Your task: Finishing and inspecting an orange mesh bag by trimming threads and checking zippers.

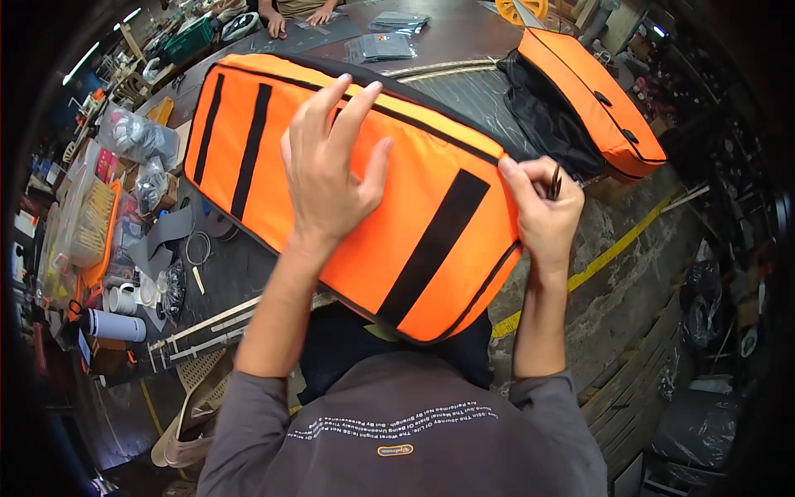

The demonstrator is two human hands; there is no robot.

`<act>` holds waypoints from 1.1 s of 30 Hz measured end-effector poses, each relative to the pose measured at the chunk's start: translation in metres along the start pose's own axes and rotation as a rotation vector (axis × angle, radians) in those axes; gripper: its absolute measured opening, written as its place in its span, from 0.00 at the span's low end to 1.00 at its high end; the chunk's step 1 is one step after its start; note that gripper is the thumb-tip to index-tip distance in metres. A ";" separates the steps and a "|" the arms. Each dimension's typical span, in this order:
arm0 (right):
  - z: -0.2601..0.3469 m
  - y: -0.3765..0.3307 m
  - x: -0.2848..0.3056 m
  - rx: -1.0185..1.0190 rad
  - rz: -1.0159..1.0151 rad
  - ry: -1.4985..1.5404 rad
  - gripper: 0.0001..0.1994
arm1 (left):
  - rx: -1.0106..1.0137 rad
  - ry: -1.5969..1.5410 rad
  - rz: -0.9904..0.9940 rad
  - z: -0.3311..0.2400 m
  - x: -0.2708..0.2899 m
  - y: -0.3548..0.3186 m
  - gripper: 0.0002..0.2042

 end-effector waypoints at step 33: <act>-0.039 -0.062 -0.229 -0.494 0.677 0.524 0.22 | 0.463 -0.041 0.746 0.053 0.086 -0.116 0.16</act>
Point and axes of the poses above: each hand's wrist, its own y-axis towards the middle knuckle, its own x-axis out of the back of the hand, z = x × y, the point moved 7 cm from there along y, towards the middle knuckle, and after that the axes turned 14 degrees about z, right-handed, at the moved point
